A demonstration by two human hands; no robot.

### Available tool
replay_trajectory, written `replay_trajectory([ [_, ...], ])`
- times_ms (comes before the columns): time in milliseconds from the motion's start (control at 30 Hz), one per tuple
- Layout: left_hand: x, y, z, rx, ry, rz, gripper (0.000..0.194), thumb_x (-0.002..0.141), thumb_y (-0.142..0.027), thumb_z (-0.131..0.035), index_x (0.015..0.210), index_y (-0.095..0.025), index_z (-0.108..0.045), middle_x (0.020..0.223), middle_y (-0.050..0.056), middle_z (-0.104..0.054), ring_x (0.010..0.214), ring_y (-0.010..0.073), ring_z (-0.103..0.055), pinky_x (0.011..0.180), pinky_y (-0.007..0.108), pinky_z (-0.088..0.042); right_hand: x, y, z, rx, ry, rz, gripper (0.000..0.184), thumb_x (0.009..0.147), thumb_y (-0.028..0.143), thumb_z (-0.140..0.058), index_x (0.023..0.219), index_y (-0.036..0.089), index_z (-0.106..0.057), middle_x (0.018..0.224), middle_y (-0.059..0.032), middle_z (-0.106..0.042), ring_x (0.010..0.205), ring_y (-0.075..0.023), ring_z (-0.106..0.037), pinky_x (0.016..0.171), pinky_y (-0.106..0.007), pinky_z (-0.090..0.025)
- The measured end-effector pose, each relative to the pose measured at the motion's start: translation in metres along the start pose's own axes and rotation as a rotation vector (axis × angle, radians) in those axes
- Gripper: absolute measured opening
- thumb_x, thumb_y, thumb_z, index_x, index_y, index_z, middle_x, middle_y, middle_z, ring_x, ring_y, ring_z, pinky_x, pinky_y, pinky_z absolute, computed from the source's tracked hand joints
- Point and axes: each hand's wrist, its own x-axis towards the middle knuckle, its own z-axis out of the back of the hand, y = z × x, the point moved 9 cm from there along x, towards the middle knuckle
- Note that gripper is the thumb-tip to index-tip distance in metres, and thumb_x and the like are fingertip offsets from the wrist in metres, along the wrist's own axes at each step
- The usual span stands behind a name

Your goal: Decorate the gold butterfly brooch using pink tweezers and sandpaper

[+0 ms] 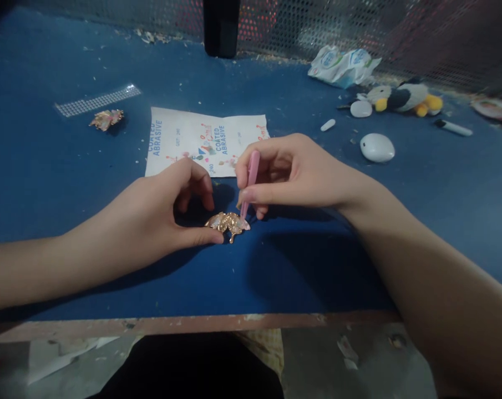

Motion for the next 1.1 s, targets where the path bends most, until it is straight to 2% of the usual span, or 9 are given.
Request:
replay_trajectory([
  [200,0.002,0.000,-0.002,-0.052,0.030,0.010,0.043,0.079,-0.035,-0.085,0.100,-0.024,-0.049,0.093,-0.002,-0.074,0.075,0.0153,-0.063,0.064,0.029,-0.042,0.002,-0.005,0.002,0.071,0.009,-0.018,0.014,0.085,0.016,-0.079,0.087,0.014,-0.065,0.077,-0.0016,-0.076,0.059,-0.0120,-0.073,0.054,-0.017,-0.060],
  [533,0.003,0.000,-0.003,-0.075,0.051,0.034,0.044,0.078,-0.034,-0.084,0.100,-0.025,-0.047,0.089,-0.003,-0.074,0.067,0.0135,-0.058,0.061,0.029,-0.042,0.002,-0.007,-0.001,0.088,0.042,-0.018,0.011,0.088,0.014,-0.075,0.089,0.014,-0.065,0.078,-0.0003,-0.076,0.063,-0.0108,-0.073,0.057,-0.017,-0.060],
  [633,0.003,0.000,-0.003,-0.081,0.056,0.037,0.044,0.078,-0.035,-0.084,0.101,-0.025,-0.048,0.089,-0.003,-0.074,0.065,0.0138,-0.057,0.061,0.029,-0.042,0.003,-0.007,-0.001,0.111,0.037,-0.012,0.013,0.085,0.011,-0.077,0.088,0.014,-0.065,0.078,-0.0002,-0.076,0.062,-0.0105,-0.073,0.057,-0.016,-0.060],
  [933,0.003,0.001,-0.003,-0.122,0.053,0.080,0.034,0.079,-0.028,-0.072,0.103,-0.025,-0.049,0.094,-0.002,-0.074,0.069,0.0141,-0.059,0.065,0.030,-0.046,0.006,-0.002,0.000,0.138,-0.079,0.039,0.018,0.081,0.010,-0.080,0.089,0.016,-0.065,0.074,0.0008,-0.075,0.057,-0.0106,-0.070,0.055,-0.019,-0.057],
  [1100,0.002,0.001,-0.003,-0.177,0.034,0.068,0.038,0.077,-0.029,-0.074,0.105,-0.026,-0.048,0.092,-0.003,-0.073,0.073,0.0139,-0.060,0.068,0.029,-0.047,0.005,0.003,-0.001,0.136,-0.138,0.097,0.022,0.076,0.008,-0.083,0.088,0.017,-0.067,0.076,0.0024,-0.073,0.061,-0.0088,-0.067,0.059,-0.019,-0.057],
])
